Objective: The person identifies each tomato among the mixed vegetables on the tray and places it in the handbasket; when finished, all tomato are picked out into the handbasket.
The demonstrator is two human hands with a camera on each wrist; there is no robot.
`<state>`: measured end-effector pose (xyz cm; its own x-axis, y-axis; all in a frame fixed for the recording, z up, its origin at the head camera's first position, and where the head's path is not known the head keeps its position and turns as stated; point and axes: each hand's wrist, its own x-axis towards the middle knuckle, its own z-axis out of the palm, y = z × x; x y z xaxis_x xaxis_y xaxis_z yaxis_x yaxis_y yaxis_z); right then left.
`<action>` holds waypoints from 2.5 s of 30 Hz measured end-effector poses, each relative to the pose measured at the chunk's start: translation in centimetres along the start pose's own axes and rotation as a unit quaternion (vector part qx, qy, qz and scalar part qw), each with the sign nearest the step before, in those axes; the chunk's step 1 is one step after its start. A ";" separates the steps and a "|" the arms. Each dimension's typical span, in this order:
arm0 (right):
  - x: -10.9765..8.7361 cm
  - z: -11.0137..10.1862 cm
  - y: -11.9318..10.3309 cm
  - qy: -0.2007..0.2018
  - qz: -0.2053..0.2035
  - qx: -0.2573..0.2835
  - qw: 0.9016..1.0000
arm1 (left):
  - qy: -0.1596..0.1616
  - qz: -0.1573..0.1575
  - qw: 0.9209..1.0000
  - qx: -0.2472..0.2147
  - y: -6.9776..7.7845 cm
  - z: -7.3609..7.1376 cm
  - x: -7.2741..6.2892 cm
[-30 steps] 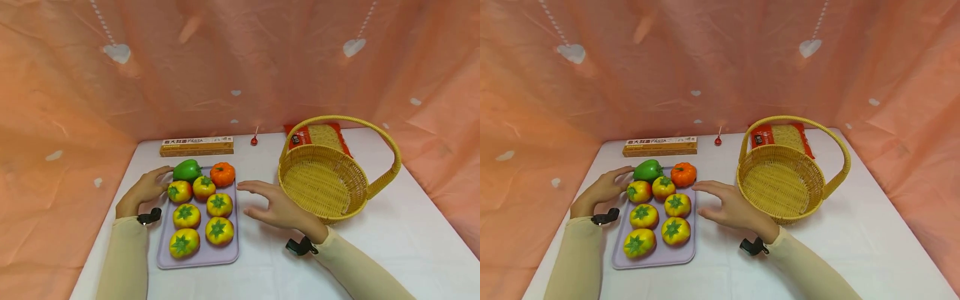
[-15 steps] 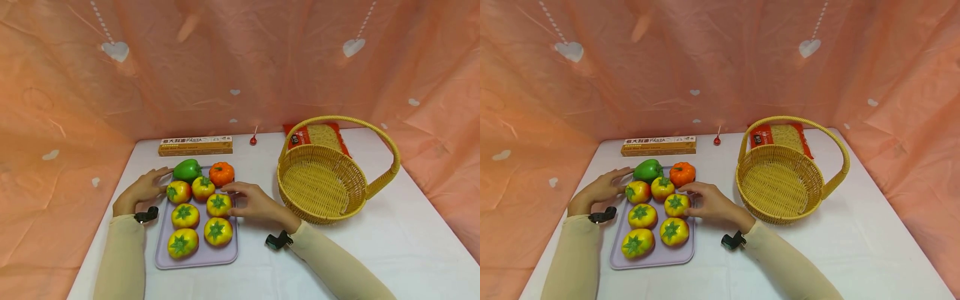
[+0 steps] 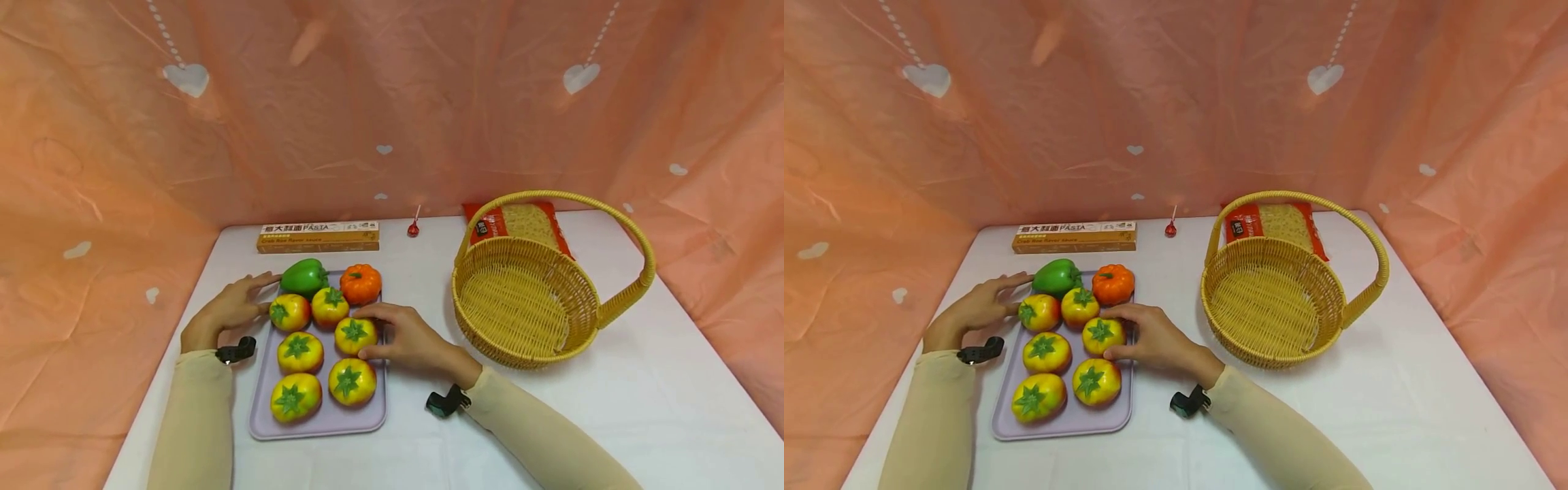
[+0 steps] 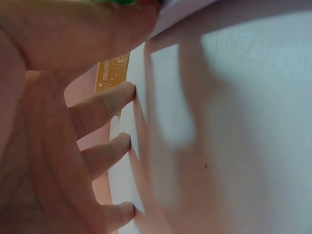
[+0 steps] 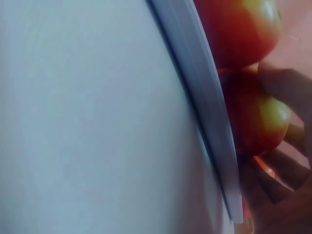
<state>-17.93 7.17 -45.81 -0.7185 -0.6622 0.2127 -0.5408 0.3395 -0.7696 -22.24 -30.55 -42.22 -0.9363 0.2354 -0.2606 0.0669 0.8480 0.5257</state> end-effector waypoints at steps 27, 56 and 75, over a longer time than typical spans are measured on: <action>-2.2 -7.0 -4.6 0.019 -0.029 0.096 0.995 | 0.006 0.024 1.000 -0.002 0.2 0.1 0.1; -13.7 -15.3 -0.2 0.198 0.120 0.029 0.972 | -0.002 -0.002 1.000 0.003 0.2 -0.1 -0.1; -9.7 -13.8 1.7 0.118 0.233 -0.085 0.961 | -0.003 -0.014 1.000 -0.010 0.3 -0.1 -0.1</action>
<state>-17.88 23.41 -40.87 -0.9686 -0.2483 0.0137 -0.1845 0.6808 -0.7089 -22.18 -30.41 -41.96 -0.9359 0.2149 -0.2790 0.0343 0.8440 0.5352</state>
